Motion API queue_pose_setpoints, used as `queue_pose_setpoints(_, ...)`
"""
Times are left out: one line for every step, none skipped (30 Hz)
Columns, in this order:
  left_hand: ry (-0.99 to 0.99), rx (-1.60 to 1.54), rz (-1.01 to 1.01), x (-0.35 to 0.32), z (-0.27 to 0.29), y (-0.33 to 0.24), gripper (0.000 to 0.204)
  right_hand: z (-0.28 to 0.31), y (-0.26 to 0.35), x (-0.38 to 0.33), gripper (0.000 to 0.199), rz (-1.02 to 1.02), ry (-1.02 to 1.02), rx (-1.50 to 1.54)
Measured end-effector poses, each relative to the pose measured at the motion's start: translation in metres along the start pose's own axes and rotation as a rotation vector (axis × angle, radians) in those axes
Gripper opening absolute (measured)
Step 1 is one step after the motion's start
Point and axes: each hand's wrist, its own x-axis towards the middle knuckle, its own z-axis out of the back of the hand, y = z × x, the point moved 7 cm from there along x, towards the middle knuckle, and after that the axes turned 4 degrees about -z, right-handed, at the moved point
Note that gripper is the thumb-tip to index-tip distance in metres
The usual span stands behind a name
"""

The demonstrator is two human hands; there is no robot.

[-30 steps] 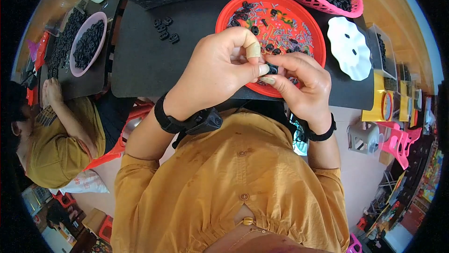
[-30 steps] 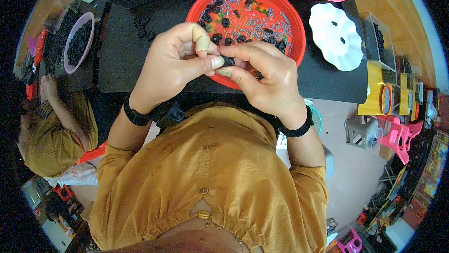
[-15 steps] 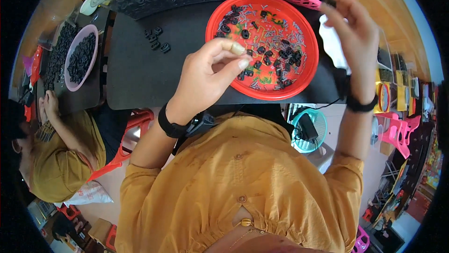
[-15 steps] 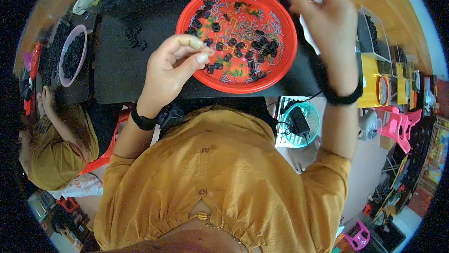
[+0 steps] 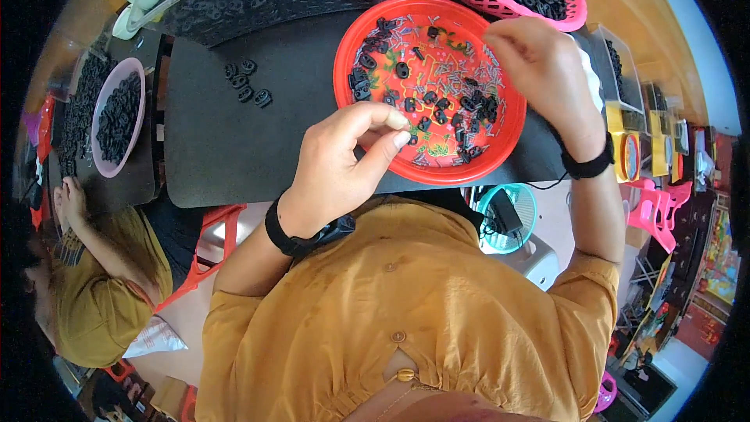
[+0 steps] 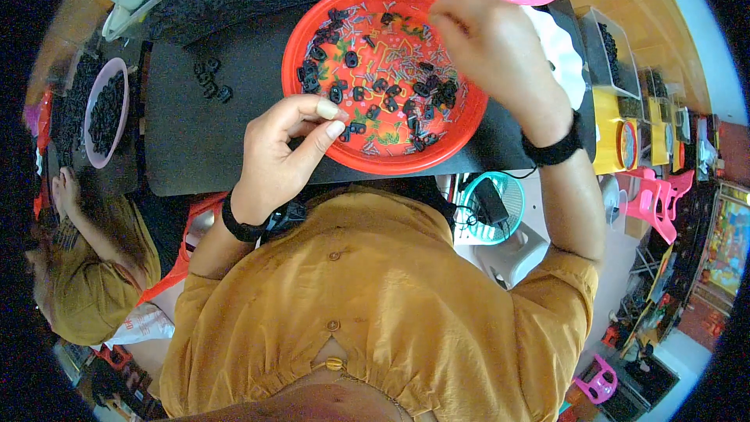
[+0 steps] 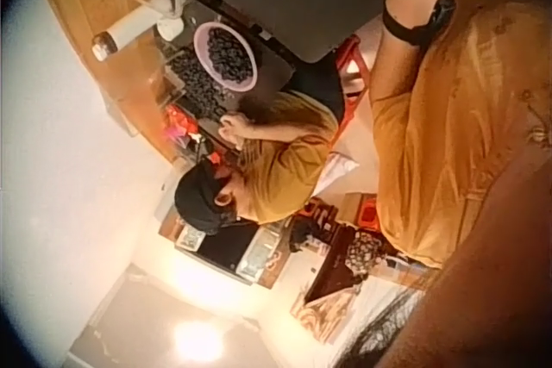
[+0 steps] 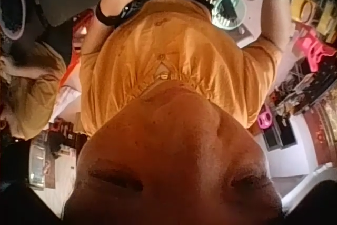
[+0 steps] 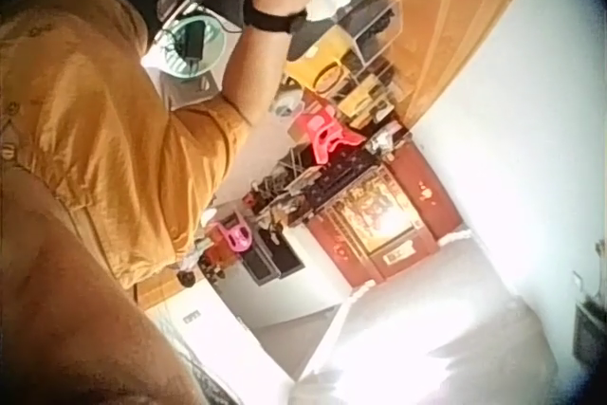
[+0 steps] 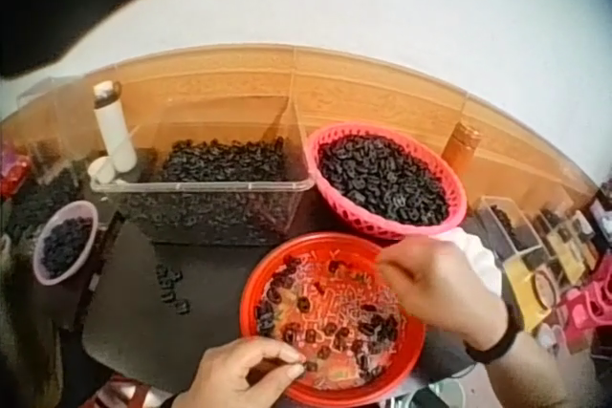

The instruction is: The person assembles small plastic components by hand, picking pieces from a red tray and pressing them together.

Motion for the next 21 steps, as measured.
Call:
queue_pose_setpoints(-0.001,0.026,-0.003,0.0,0.0,0.0,0.013,-0.013,0.005,0.001,0.012,0.013,0.095,-0.015)
queue_pose_setpoints(-0.003,0.054,-0.005,-0.001,0.001,0.0,0.013,-0.021,0.005,0.002,0.012,0.013,0.097,-0.014)
queue_pose_setpoints(-0.003,0.053,-0.005,0.0,0.001,0.0,0.013,-0.035,0.005,0.004,0.013,0.062,0.156,-0.069)
queue_pose_setpoints(-0.01,0.048,-0.011,0.0,0.001,-0.001,0.013,-0.048,0.005,0.006,0.014,0.111,0.214,-0.122)
queue_pose_setpoints(-0.018,0.043,-0.017,0.0,0.0,-0.001,0.013,-0.054,0.005,0.009,0.014,0.113,0.214,-0.121)
queue_pose_setpoints(-0.02,0.045,-0.016,-0.001,0.0,0.0,0.013,-0.063,0.005,0.011,0.014,0.11,0.256,-0.179)
queue_pose_setpoints(-0.026,0.042,-0.022,-0.001,0.001,0.0,0.012,-0.072,0.003,0.013,0.014,0.108,0.298,-0.237)
queue_pose_setpoints(-0.031,0.038,-0.029,-0.001,0.001,0.0,0.012,-0.079,-0.001,0.018,0.015,0.117,0.319,-0.274)
queue_pose_setpoints(-0.034,0.042,-0.025,-0.002,0.002,0.0,0.012,-0.081,0.0,0.022,0.015,0.121,0.321,-0.269)
queue_pose_setpoints(-0.024,0.036,0.0,-0.002,0.002,0.002,0.012,-0.081,0.001,0.026,0.015,0.12,0.346,-0.259)
queue_pose_setpoints(-0.012,0.03,0.024,-0.002,0.002,0.002,0.012,-0.082,0.003,0.03,0.015,0.118,0.371,-0.25)
queue_pose_setpoints(-0.014,0.034,0.024,0.0,0.004,0.002,0.012,-0.083,0.003,0.034,0.015,0.101,0.395,-0.26)
queue_pose_setpoints(0.023,-0.032,0.081,0.001,0.003,0.005,0.013,-0.082,0.004,0.035,0.015,0.103,0.393,-0.257)
queue_pose_setpoints(0.061,-0.097,0.137,0.002,0.003,0.008,0.014,-0.083,0.001,0.035,0.013,0.051,0.425,-0.224)
queue_pose_setpoints(0.058,-0.092,0.136,0.007,0.008,0.005,0.014,-0.085,-0.001,0.036,0.012,0.002,0.458,-0.19)
queue_pose_setpoints(0.088,-0.115,0.201,0.012,0.011,0.006,0.014,-0.083,0.001,0.035,0.012,0.006,0.455,-0.187)
queue_pose_setpoints(0.119,-0.139,0.265,0.017,0.012,0.009,0.014,-0.077,0.005,0.032,0.012,-0.001,0.427,-0.056)
queue_pose_setpoints(0.088,-0.14,0.227,0.023,0.015,0.011,0.014,-0.073,0.012,0.029,0.012,-0.002,0.402,0.078)
queue_pose_setpoints(0.075,-0.163,0.259,0.029,0.018,0.008,0.018,-0.07,0.021,0.026,0.012,0.009,0.403,0.083)
queue_pose_setpoints(0.05,-0.213,0.266,0.035,0.019,0.009,0.019,-0.06,0.039,0.023,0.011,0.067,0.336,0.169)
queue_pose_setpoints(0.031,-0.265,0.272,0.039,0.018,0.01,0.02,-0.049,0.055,0.019,0.01,0.118,0.267,0.252)
